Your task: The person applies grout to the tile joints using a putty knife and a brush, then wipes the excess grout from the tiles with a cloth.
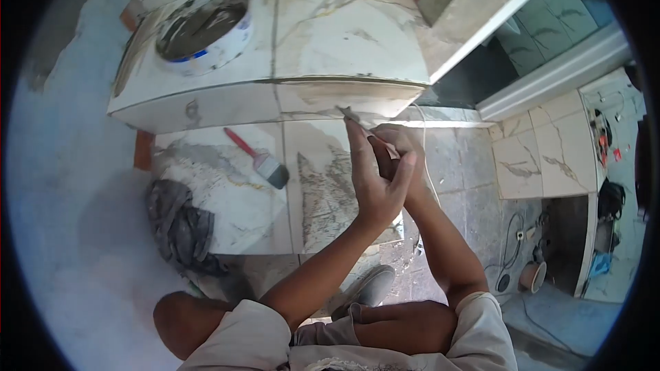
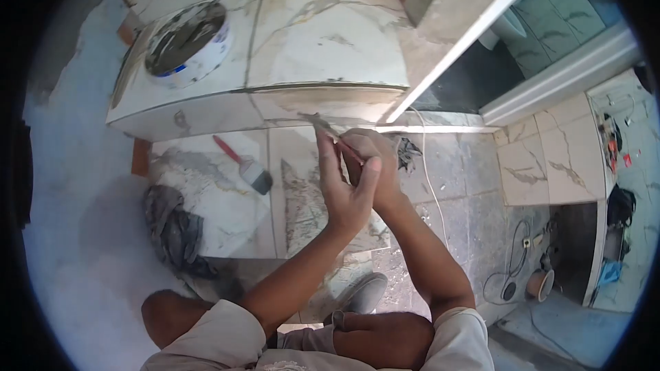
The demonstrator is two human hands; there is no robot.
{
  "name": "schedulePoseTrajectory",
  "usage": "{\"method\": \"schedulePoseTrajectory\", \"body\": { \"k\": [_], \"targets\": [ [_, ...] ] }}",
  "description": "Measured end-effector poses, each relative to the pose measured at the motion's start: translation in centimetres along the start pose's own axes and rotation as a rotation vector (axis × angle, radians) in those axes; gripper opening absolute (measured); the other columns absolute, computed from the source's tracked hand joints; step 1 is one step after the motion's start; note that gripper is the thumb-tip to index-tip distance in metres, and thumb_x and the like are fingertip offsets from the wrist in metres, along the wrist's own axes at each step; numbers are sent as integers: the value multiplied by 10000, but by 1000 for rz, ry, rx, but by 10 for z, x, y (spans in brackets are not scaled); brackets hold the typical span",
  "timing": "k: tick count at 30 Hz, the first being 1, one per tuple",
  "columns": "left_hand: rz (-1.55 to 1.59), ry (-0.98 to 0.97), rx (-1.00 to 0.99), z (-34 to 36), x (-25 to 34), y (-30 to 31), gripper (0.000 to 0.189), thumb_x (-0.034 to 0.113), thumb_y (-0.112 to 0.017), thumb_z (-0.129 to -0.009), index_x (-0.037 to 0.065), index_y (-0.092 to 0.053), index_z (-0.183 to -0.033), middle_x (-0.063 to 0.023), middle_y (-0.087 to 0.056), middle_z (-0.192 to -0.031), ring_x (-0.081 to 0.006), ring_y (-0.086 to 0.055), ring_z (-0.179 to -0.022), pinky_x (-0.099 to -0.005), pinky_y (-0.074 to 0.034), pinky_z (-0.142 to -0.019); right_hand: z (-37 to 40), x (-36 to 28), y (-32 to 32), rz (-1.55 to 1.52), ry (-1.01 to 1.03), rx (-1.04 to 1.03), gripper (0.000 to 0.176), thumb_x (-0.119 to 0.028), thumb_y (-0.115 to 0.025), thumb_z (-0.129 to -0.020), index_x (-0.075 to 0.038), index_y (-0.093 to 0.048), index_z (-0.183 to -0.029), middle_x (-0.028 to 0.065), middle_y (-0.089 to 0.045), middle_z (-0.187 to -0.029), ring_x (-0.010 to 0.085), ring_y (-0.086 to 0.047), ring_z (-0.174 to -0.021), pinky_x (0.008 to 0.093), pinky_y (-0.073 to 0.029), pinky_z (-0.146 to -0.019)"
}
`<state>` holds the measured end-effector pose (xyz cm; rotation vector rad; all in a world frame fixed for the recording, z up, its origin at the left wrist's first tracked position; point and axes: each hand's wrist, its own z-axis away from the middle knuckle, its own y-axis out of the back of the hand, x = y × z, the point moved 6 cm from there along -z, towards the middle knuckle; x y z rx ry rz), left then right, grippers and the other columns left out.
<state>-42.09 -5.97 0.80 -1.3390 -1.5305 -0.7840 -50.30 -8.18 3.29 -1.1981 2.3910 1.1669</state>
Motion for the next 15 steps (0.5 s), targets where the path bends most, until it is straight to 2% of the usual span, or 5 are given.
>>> {"method": "schedulePoseTrajectory", "body": {
  "k": [3,6,10,11,15],
  "targets": [
    [534,120,136,-11,-4,31,802,249,-623,-947,-85,-135,-1489,-146,-397,-1411,-200,-384,-1312,-305,-288,-1096,-38,-46,-23,62,-1,-241,167,-140,-650,-805,-90,-637,-964,106,-649,-905,329,-630,-815,419,-514,-714],
    [651,187,293,-26,2,60,766,240,-591,-967,-89,-136,-1487,-150,-406,-1401,-191,-397,-1298,-303,-307,-1086,-64,-72,-46,97,-34,-419,205,-134,-643,-795,-104,-649,-997,103,-645,-911,338,-629,-804,433,-517,-718],
    [330,105,263,-47,1,80,749,253,-613,-952,-112,-203,-1463,-193,-374,-1449,-213,-402,-1311,-336,-322,-1092,-66,-60,-74,-239,-260,-257,189,-109,-658,-858,-33,-617,-1026,104,-648,-909,242,-646,-766,329,-522,-710],
    [82,42,276,-48,1,83,790,273,-654,-916,-130,-227,-1444,-289,-323,-1474,-321,-373,-1358,-389,-298,-1115,-54,-44,-83,-385,-359,-207,203,-109,-619,-908,8,-624,-1074,84,-688,-878,140,-644,-790,280,-510,-692],
    [-262,-94,201,-43,-12,81,865,310,-704,-859,-152,-236,-1421,-410,-222,-1460,-521,-240,-1384,-499,-266,-1123,-18,2,-106,-670,-568,-155,192,-105,-636,-901,3,-624,-1059,78,-676,-888,129,-635,-791,282,-510,-694]
  ]
}}
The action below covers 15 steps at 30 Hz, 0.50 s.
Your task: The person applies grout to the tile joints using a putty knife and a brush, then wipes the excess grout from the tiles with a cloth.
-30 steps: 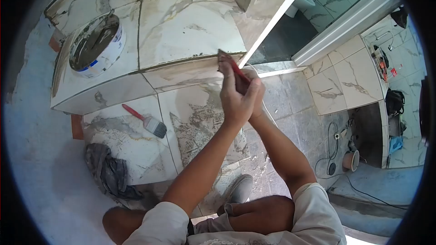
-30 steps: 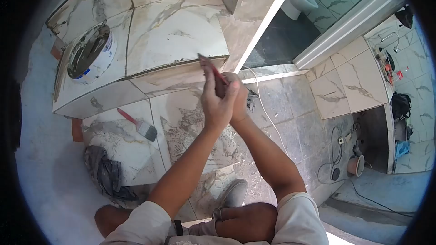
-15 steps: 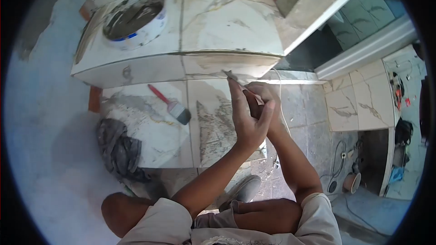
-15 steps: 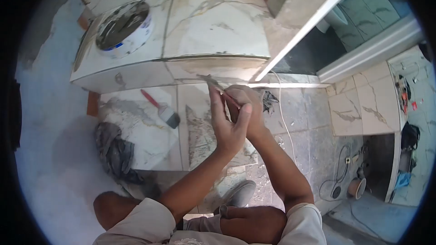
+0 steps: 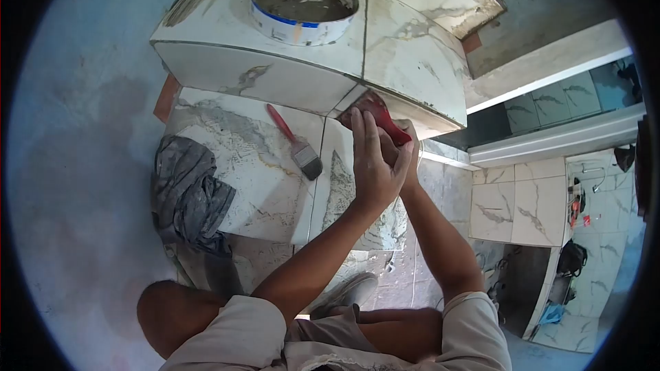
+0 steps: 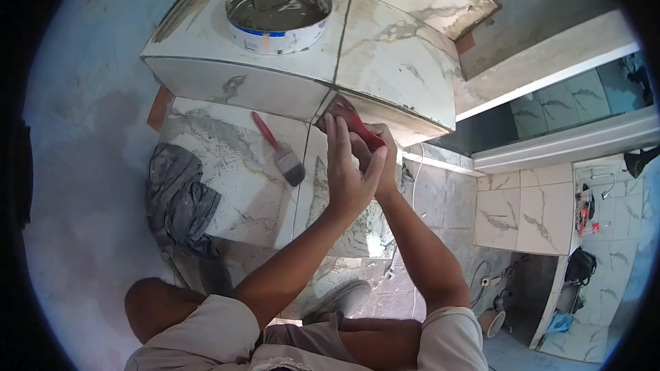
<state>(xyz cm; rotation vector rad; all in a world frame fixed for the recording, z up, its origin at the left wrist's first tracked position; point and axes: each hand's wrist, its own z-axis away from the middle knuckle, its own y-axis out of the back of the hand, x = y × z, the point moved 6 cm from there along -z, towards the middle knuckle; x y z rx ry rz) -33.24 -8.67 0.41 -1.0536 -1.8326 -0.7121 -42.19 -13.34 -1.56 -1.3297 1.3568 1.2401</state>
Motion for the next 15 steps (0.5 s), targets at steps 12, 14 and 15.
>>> {"method": "schedulePoseTrajectory", "body": {
  "k": [12,14,15],
  "targets": [
    [53,-27,40,-3,4,12,870,301,-703,-863,-139,-220,-1437,-376,-231,-1481,-470,-291,-1384,-474,-275,-1124,7,-14,-6,221,92,96,187,-117,-666,-891,-13,-635,-1043,58,-654,-903,97,-612,-777,281,-505,-674],
    [121,47,54,-6,5,17,872,301,-699,-870,-138,-210,-1442,-362,-241,-1485,-445,-290,-1392,-464,-266,-1129,5,-47,-17,352,99,42,186,-117,-663,-882,-23,-637,-1041,65,-657,-893,136,-632,-769,300,-509,-665],
    [195,122,74,-8,2,20,873,301,-694,-877,-136,-199,-1448,-348,-251,-1489,-420,-288,-1401,-455,-258,-1135,3,-62,-24,489,111,-16,187,-116,-661,-872,-32,-639,-1038,73,-660,-884,174,-652,-761,320,-513,-657]
  ]
}}
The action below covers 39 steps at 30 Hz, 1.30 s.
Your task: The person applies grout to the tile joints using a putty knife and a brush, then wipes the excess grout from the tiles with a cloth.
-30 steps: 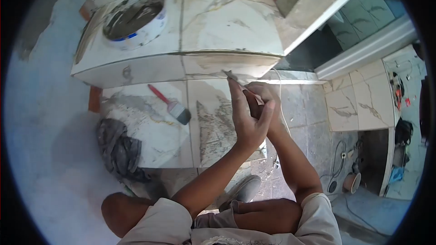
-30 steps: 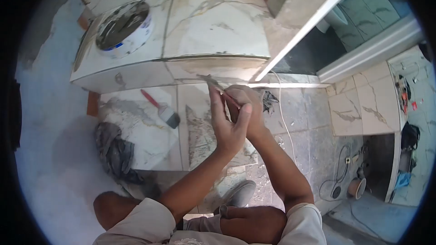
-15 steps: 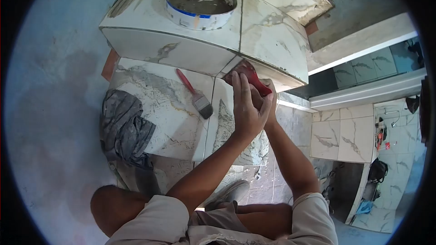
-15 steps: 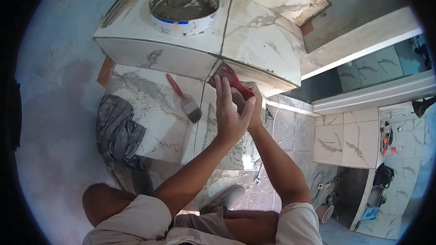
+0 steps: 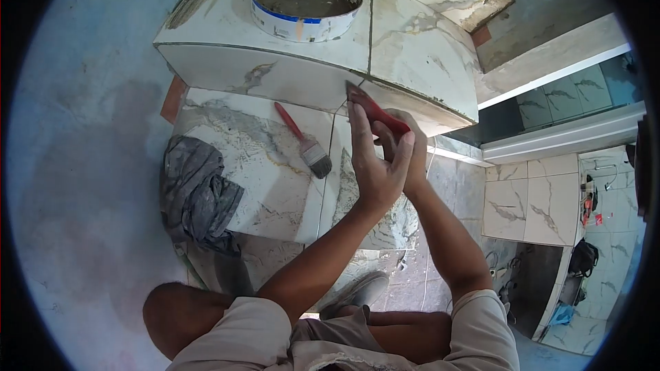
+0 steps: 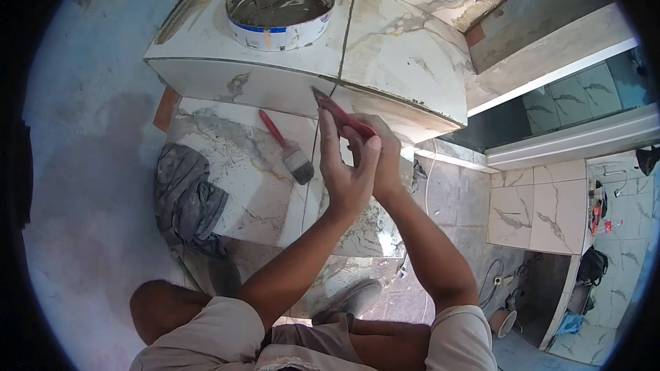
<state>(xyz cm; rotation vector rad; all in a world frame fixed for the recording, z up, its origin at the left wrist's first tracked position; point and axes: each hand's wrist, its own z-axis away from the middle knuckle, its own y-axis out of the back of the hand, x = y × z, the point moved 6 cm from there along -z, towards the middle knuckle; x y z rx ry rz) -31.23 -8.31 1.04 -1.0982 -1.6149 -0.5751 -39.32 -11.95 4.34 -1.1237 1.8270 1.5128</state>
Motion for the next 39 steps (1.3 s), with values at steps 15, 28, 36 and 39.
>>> {"method": "schedulePoseTrajectory", "body": {
  "k": [15,28,36,39],
  "targets": [
    [910,274,120,-68,22,-23,866,301,-636,-939,-122,-96,-1469,-212,-462,-1330,-216,-453,-1243,-309,-338,-1060,-101,-107,-7,582,511,-463,244,-124,-658,-813,-36,-667,-1040,188,-673,-872,387,-638,-793,403,-508,-697],
    [1036,358,99,-48,15,-6,809,466,-615,-922,-42,-262,-1444,-103,-468,-1245,-140,-447,-1176,-272,-367,-1004,-53,-94,-31,820,553,-309,211,-155,-615,-837,-106,-662,-1036,112,-605,-836,325,-632,-770,420,-516,-656],
    [906,220,-12,-36,22,-15,957,413,-696,-874,-77,-144,-1484,-159,-379,-1396,-213,-375,-1312,-319,-277,-1102,-43,-99,-1,759,523,-121,236,-140,-667,-803,-111,-666,-1037,91,-591,-772,296,-626,-712,398,-518,-629],
    [902,195,36,-46,32,-5,1033,353,-697,-877,-81,6,-1497,-187,-313,-1455,-226,-272,-1393,-333,-220,-1137,-69,-103,-1,631,484,-289,216,-142,-693,-788,-78,-682,-993,110,-628,-779,300,-633,-700,388,-506,-628]
  ]
}}
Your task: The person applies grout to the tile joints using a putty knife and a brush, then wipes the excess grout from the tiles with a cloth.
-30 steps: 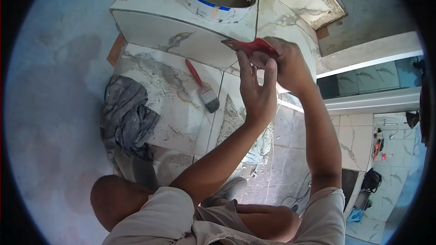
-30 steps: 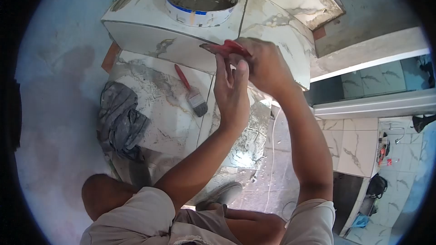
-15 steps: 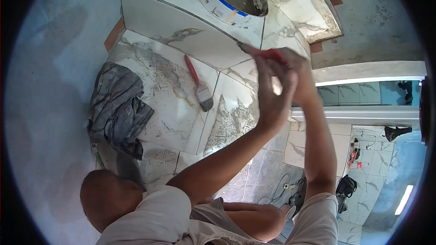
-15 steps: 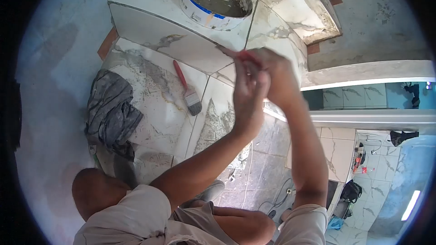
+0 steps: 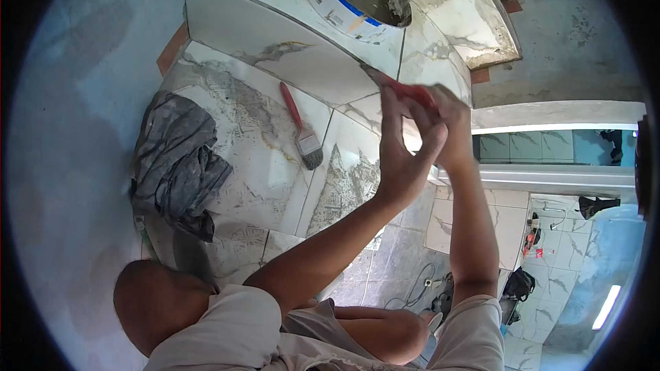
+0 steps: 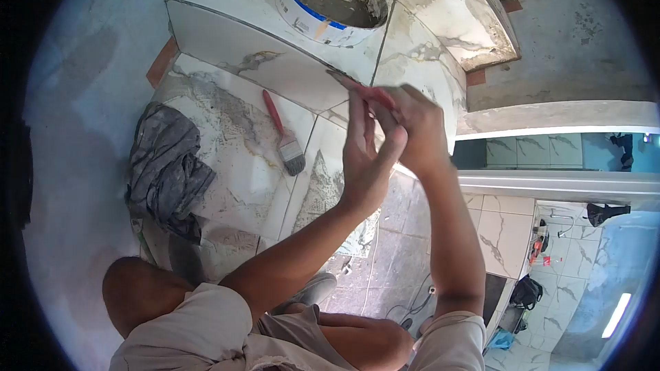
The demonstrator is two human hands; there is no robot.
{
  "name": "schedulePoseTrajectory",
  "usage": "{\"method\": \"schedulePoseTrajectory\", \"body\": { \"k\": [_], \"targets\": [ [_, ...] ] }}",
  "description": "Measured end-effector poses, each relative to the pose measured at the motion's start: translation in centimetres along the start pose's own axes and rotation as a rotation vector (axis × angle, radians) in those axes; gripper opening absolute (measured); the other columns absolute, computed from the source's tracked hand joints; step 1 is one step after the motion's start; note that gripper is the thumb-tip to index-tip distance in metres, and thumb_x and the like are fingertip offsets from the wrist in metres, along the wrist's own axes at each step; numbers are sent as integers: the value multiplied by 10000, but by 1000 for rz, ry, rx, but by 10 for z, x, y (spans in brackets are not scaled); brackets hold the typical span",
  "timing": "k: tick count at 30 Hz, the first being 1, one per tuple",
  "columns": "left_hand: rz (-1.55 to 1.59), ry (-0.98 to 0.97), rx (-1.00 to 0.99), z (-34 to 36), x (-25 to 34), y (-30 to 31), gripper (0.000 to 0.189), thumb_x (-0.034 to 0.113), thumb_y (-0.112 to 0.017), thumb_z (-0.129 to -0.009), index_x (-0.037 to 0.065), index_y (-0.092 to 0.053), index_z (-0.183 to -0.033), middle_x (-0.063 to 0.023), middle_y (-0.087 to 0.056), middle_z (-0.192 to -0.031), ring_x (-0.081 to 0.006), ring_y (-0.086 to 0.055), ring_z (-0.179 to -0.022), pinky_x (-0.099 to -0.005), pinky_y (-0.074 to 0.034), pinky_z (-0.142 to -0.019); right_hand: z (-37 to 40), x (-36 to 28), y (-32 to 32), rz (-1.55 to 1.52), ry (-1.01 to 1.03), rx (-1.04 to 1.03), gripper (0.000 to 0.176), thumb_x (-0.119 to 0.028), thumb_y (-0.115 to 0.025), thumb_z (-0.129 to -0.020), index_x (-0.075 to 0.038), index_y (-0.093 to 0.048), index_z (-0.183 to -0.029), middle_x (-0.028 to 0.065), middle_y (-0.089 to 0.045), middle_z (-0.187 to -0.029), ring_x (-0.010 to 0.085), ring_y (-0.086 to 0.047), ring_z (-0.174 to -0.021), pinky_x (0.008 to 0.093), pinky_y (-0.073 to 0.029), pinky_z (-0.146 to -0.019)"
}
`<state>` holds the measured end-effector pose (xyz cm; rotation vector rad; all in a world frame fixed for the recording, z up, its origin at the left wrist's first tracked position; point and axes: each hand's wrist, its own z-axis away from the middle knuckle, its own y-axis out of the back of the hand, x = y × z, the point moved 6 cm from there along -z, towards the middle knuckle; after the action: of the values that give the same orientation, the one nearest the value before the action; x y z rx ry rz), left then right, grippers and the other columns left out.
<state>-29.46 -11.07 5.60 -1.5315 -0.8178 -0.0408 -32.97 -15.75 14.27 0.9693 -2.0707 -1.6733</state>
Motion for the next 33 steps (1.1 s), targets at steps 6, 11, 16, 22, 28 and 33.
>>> {"method": "schedulePoseTrajectory", "body": {
  "k": [6,11,16,22,28,33],
  "targets": [
    [65,153,190,-34,-8,11,1050,337,-709,-879,-94,32,-1486,-165,-375,-1366,-196,-378,-1266,-298,-305,-1070,-52,25,-27,-285,-25,-256,199,-134,-713,-806,-11,-683,-960,92,-671,-746,161,-611,-647,310,-484,-609],
    [-137,42,83,-42,-9,-18,1044,325,-730,-861,-100,2,-1474,-170,-380,-1364,-210,-378,-1274,-305,-333,-1056,-58,38,-8,-304,-288,-219,207,-113,-713,-832,0,-684,-1003,44,-696,-773,79,-577,-635,244,-478,-593],
    [-213,-38,-59,-42,13,-53,989,381,-689,-877,-117,-62,-1459,-193,-399,-1345,-223,-421,-1244,-320,-341,-1051,-42,60,41,-171,-246,-37,192,-120,-710,-834,-13,-689,-992,42,-691,-764,87,-594,-658,270,-491,-613],
    [-371,-105,203,-1,31,-9,1002,398,-676,-888,-130,-54,-1470,-267,-360,-1416,-292,-400,-1299,-378,-301,-1097,5,-6,-11,-185,-57,5,252,-160,-706,-801,-61,-689,-1032,128,-651,-816,290,-633,-727,368,-504,-669],
    [-403,17,130,-18,4,24,1009,314,-728,-819,-143,-95,-1459,-338,-323,-1439,-352,-367,-1350,-383,-283,-1121,25,18,-63,-192,-234,316,192,-203,-670,-848,-77,-680,-992,140,-632,-805,328,-628,-691,415,-501,-629],
    [-386,-84,-165,-27,4,-24,1003,312,-746,-803,-144,-137,-1458,-348,-203,-1508,-353,-184,-1449,-397,-209,-1158,18,22,6,-143,-417,407,178,-172,-708,-837,-7,-657,-878,156,-668,-768,221,-660,-652,338,-498,-598]
  ]
}}
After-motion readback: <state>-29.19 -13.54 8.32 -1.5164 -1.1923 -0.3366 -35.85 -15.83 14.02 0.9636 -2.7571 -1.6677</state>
